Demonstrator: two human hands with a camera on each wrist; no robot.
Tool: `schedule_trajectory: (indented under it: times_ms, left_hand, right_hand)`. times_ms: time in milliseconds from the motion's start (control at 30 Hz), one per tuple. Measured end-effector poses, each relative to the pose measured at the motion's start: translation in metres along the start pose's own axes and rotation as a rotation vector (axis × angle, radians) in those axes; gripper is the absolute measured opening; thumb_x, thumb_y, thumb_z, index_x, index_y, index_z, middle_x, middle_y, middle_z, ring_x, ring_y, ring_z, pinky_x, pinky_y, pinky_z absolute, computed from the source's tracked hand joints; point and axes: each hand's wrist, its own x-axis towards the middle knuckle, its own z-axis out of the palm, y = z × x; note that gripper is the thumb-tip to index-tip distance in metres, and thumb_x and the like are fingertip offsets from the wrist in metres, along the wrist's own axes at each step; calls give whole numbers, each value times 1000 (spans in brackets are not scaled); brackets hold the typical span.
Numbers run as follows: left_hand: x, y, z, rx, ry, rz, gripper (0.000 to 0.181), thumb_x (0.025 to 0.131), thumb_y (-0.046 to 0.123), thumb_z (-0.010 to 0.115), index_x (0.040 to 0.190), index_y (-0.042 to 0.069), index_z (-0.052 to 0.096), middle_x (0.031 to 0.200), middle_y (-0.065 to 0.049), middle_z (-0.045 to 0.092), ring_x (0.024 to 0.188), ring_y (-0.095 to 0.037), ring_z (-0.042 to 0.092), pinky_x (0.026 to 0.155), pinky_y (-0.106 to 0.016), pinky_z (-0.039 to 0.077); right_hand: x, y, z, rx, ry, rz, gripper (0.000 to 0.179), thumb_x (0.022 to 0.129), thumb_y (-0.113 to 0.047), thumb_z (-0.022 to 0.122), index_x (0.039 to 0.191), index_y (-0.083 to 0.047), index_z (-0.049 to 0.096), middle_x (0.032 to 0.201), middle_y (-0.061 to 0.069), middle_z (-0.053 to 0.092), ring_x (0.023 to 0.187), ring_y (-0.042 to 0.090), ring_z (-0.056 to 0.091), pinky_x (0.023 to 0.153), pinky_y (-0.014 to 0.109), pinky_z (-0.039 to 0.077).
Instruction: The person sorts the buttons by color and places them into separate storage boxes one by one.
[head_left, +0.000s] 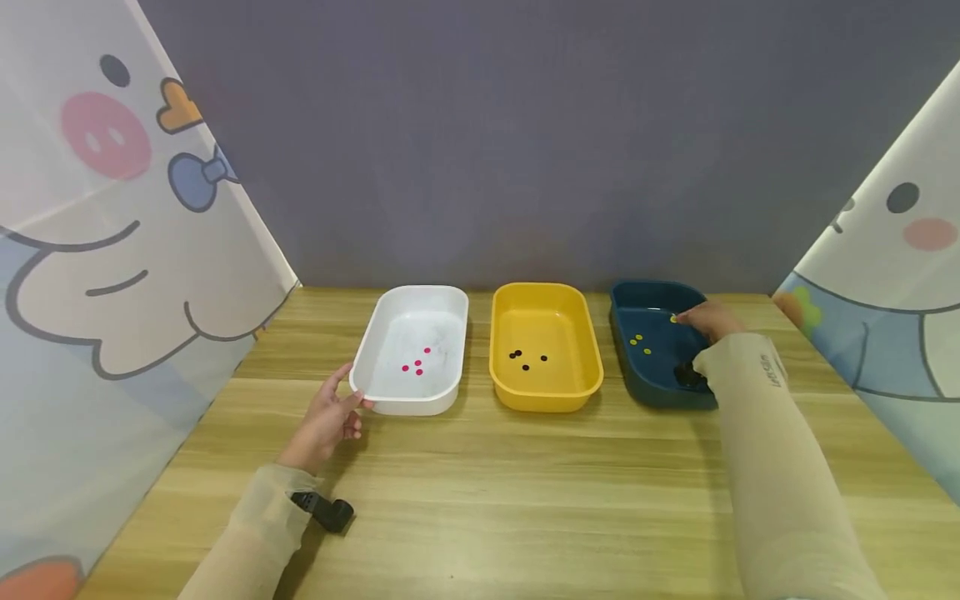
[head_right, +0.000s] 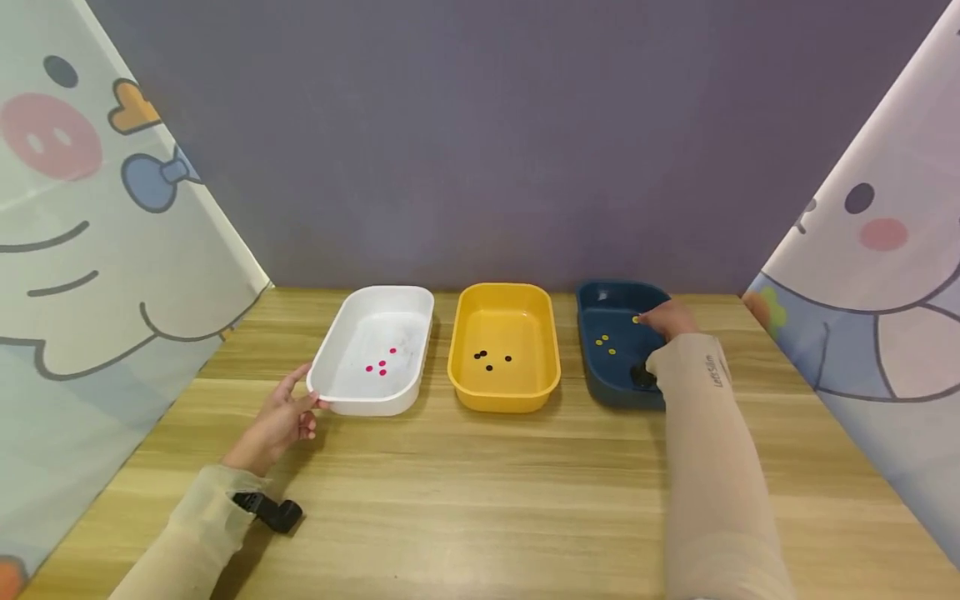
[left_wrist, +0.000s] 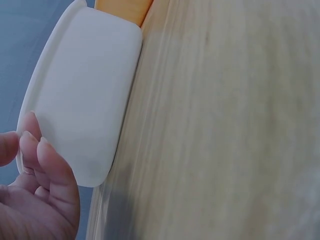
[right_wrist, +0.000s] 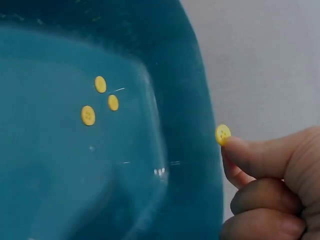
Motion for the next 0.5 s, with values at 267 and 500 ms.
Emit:
schedule_trajectory:
  times_ms: [267, 500]
  left_hand:
    - [4, 4, 4, 5, -4, 11, 63, 102, 4, 39, 154, 12, 3, 70, 8, 61, 47, -4, 46, 48, -19, 44]
    - [9, 1, 0, -2, -20, 4, 64, 103, 6, 39, 154, 12, 1, 72, 7, 61, 50, -4, 46, 50, -20, 45]
  right_hand:
    - [5, 11, 0, 8, 5, 100, 36, 94, -24, 54, 93, 12, 57, 56, 3, 36, 46, 13, 30, 51, 31, 34]
    - [-5, 0, -4, 43, -59, 67, 57, 95, -18, 50, 136, 19, 33, 136, 40, 27, 115, 50, 40, 97, 54, 39]
